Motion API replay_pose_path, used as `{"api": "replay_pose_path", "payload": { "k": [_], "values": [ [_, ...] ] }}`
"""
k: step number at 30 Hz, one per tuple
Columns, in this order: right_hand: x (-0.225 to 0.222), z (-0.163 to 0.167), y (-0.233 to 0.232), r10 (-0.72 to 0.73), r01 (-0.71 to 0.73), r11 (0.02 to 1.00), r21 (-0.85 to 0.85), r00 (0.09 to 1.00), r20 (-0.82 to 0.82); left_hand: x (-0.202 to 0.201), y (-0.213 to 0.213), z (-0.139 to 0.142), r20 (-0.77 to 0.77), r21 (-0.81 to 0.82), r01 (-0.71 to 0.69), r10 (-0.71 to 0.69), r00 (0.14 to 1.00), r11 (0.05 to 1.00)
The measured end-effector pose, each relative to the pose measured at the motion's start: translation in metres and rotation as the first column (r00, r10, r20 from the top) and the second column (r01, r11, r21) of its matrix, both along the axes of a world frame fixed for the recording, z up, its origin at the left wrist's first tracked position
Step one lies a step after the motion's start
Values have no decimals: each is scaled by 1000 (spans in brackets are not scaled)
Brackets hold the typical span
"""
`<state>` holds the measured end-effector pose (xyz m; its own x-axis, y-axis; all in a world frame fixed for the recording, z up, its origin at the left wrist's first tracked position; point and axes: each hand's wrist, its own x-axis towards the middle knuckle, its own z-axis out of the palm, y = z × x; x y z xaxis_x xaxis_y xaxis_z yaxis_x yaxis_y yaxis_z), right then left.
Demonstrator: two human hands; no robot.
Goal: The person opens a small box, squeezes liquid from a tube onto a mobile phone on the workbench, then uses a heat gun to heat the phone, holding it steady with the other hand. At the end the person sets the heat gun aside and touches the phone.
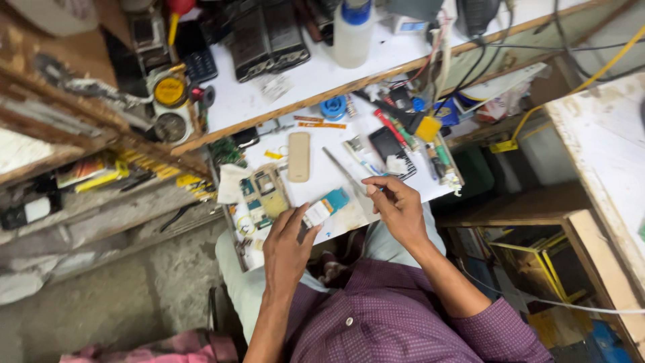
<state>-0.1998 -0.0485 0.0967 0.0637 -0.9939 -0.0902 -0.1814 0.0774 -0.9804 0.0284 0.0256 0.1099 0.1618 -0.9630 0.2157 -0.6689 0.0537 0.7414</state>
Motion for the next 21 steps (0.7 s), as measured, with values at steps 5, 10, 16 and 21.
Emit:
{"api": "replay_pose_path", "payload": {
  "k": [5, 10, 16, 21],
  "values": [
    [-42, 1, -31, -206, 188, 957, -219, 977, -62, -3, -11, -24, -19, 50, 6, -5, 1000, 999],
    [-100, 30, -73, -381, 260, 829, -496, 911, -158, -4, -9, -27, -33, -6, -3, 3, 999, 1000],
    [-114, 59, -113, -509, 334, 658, -675, 858, -73, -3, -1, -61, 5, -52, -24, 24, 1000, 998],
    [-126, 81, -151, -623, 339, 530, -778, 777, -86, 2, -9, -118, -41, -150, -14, 8, 999, 989]
  ]
}}
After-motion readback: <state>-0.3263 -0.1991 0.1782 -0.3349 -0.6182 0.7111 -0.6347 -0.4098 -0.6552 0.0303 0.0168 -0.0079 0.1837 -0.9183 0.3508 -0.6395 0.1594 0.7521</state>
